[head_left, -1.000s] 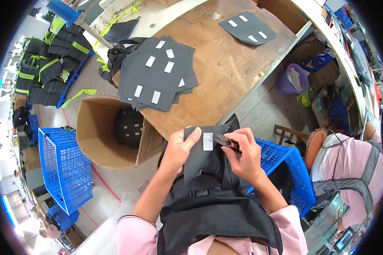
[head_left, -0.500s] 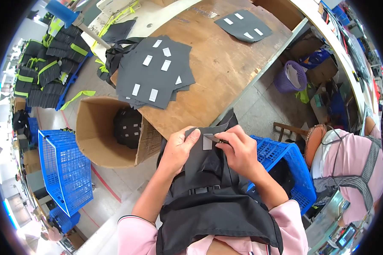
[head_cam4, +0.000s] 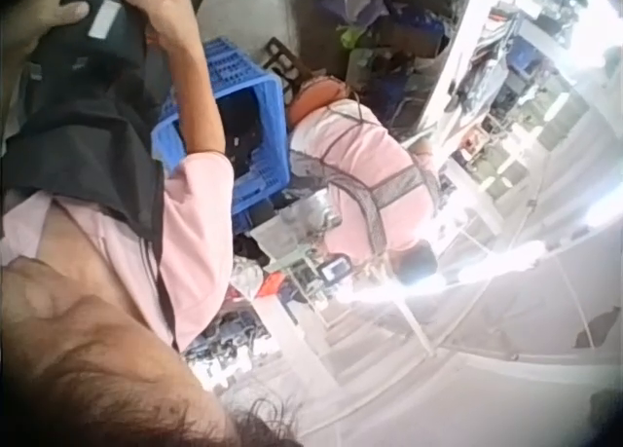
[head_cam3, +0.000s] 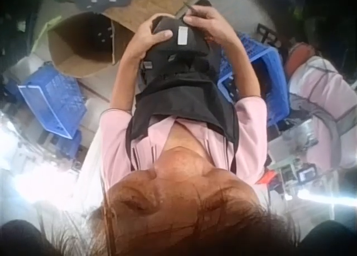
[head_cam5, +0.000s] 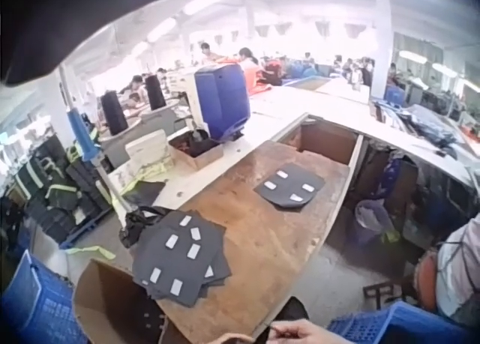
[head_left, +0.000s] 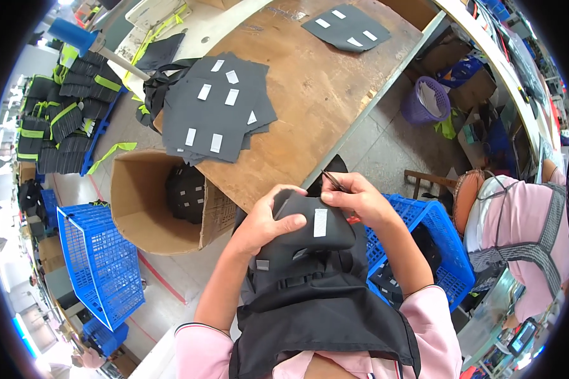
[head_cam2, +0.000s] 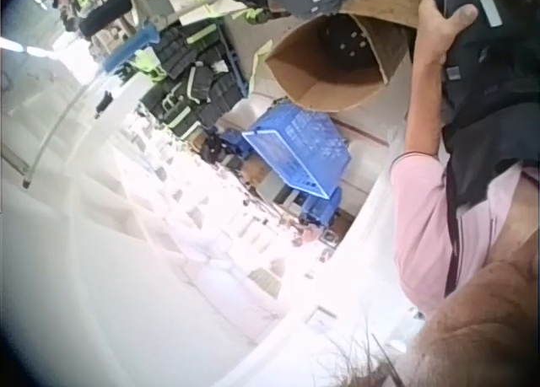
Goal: Cutting or trimming small grey fabric pieces with white tape attached at a workshop desk.
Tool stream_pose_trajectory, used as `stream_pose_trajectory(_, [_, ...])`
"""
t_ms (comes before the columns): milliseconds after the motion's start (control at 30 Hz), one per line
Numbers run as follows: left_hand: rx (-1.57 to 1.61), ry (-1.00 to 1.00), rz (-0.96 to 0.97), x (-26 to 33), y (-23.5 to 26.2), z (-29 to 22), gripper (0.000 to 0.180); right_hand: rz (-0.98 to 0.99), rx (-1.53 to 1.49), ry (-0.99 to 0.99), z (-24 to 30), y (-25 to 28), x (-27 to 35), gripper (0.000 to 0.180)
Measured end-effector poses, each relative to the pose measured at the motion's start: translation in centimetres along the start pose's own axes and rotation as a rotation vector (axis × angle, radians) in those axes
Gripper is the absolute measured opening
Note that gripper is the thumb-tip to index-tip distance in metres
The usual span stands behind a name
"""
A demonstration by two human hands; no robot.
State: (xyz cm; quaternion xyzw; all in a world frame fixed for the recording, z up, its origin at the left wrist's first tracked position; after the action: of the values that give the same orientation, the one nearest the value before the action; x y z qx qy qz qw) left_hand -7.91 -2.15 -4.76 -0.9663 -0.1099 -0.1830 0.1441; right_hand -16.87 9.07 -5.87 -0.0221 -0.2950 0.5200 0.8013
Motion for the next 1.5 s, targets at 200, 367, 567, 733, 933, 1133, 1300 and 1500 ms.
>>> stream_pose_trajectory(200, [0.316, 0.303, -0.046, 0.2, -0.4, 2.5, 0.034, -0.672, 0.663, 0.712, 3.2, 1.0, 2.8, 0.024])
stream_pose_trajectory(367, [0.322, 0.302, -0.076, 0.5, 0.2, 2.6, 0.031, -0.681, 0.815, 0.614, 4.2, -0.6, 6.3, 0.032])
stream_pose_trajectory(567, [0.204, 0.268, -0.085, 0.4, -0.4, 1.9, 0.03, -0.47, 1.012, 0.651, 5.5, -0.8, 4.7, 0.029])
stream_pose_trajectory(733, [0.203, 0.311, -0.068, 0.7, -0.2, 2.0, 0.031, -0.376, 1.125, 0.808, 5.8, -1.6, 4.3, 0.029])
stream_pose_trajectory(933, [0.183, 0.315, -0.063, 0.6, 0.1, 2.5, 0.031, -0.303, 1.187, 0.86, 6.3, -2.1, 4.3, 0.028])
stream_pose_trajectory(1133, [0.19, 0.283, -0.063, 0.7, -0.2, 2.0, 0.027, -0.375, 1.151, 0.837, 5.6, -1.5, 4.7, 0.028])
stream_pose_trajectory(1300, [0.196, 0.275, -0.058, 0.6, -0.5, 1.5, 0.028, -0.523, 1.019, 0.851, 4.9, -2.2, 5.2, 0.026])
stream_pose_trajectory(1500, [0.22, 0.221, -0.155, 0.7, 0.7, 1.1, 0.03, -0.653, 0.888, 0.831, 4.2, -1.4, 5.2, 0.027])
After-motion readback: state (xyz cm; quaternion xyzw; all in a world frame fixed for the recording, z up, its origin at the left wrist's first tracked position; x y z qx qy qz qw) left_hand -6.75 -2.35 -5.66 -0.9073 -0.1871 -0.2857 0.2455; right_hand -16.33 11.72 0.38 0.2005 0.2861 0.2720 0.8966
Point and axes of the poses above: each hand's wrist, its own x-axis away from the middle knuckle, its own y-axis out of the back of the hand, z = x × y, the point moved 8 cm from there along -x, towards the middle knuckle, and after that the axes turned 1 degree about -x, right-handed, at the moved point
